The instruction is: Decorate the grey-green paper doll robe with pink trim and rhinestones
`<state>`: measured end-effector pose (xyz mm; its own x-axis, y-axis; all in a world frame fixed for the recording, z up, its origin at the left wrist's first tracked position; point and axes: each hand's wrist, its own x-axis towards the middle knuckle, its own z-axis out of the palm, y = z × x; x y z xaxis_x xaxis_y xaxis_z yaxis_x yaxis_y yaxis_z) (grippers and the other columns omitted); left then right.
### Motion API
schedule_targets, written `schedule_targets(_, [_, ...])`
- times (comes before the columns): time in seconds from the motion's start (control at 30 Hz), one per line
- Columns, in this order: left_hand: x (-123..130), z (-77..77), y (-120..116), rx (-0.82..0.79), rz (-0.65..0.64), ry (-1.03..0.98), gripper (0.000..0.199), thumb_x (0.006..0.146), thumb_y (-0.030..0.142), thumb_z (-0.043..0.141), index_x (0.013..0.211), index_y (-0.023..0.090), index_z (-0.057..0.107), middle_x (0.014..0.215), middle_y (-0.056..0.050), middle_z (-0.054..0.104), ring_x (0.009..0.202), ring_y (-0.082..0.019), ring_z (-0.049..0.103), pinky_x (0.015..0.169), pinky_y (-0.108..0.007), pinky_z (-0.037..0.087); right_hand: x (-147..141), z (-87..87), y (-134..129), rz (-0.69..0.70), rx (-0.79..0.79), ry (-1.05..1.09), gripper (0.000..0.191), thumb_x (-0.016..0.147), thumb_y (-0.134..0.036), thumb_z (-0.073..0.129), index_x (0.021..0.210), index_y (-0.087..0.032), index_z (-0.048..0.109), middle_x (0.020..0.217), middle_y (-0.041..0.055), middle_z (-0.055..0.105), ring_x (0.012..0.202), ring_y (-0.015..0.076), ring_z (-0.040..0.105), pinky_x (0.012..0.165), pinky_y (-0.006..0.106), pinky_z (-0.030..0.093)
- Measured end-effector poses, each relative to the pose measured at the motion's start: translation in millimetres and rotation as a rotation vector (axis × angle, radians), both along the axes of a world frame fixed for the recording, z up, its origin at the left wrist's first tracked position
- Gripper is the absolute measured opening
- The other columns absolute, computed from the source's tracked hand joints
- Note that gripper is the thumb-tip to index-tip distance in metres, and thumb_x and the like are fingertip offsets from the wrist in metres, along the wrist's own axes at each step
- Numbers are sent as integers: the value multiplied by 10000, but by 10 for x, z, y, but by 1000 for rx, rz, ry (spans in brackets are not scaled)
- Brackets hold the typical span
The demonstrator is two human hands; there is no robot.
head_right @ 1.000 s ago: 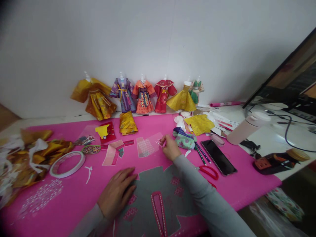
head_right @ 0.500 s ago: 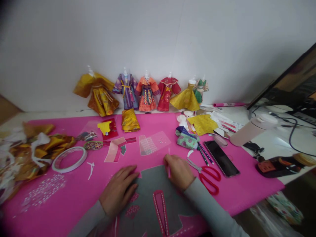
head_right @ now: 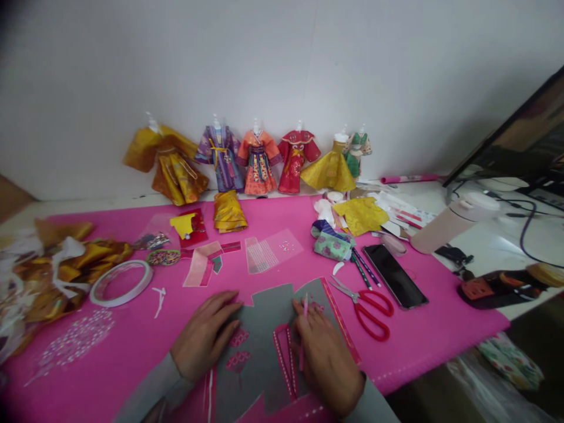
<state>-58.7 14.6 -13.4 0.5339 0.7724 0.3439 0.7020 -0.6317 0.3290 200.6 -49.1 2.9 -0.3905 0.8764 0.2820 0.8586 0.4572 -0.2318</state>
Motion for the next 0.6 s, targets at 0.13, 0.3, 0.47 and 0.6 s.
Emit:
schedule_targets(0.13, [-23, 19, 9, -22, 40, -32, 243, 901, 233, 476, 1096, 168, 606, 1183, -123, 581, 1103, -288, 523, 909, -494, 478, 37, 43, 59, 15, -67, 37, 411, 872, -145, 488, 1276, -120, 418, 1202, 195, 586, 1114, 316, 558, 967, 534, 449])
schedule_targets(0.3, [-47, 42, 18, -60, 88, -52, 226, 890, 190, 474, 1058, 138, 616, 1075, -130, 595, 1007, -275, 543, 853, -471, 493, 51, 158, 209, 41, -88, 100, 487, 825, -33, 394, 1303, -127, 387, 976, 131, 628, 942, 269, 579, 867, 472, 489])
schedule_targets(0.47, [-46, 42, 18, -76, 95, -55, 208, 884, 180, 479, 1041, 138, 609, 1057, -125, 582, 985, -268, 537, 840, -456, 492, -74, 280, 564, 59, -131, 41, 593, 722, 28, 387, 1297, -120, 376, 986, 102, 607, 923, 238, 538, 823, 376, 466])
schedule_targets(0.6, [-42, 43, 5, -87, 101, -55, 208, 886, 172, 476, 1042, 146, 610, 1061, -120, 577, 990, -269, 531, 848, -463, 485, -184, 266, 766, 58, -153, -37, 560, 729, 16, 399, 1278, -96, 394, 993, 114, 613, 954, 243, 527, 858, 371, 435])
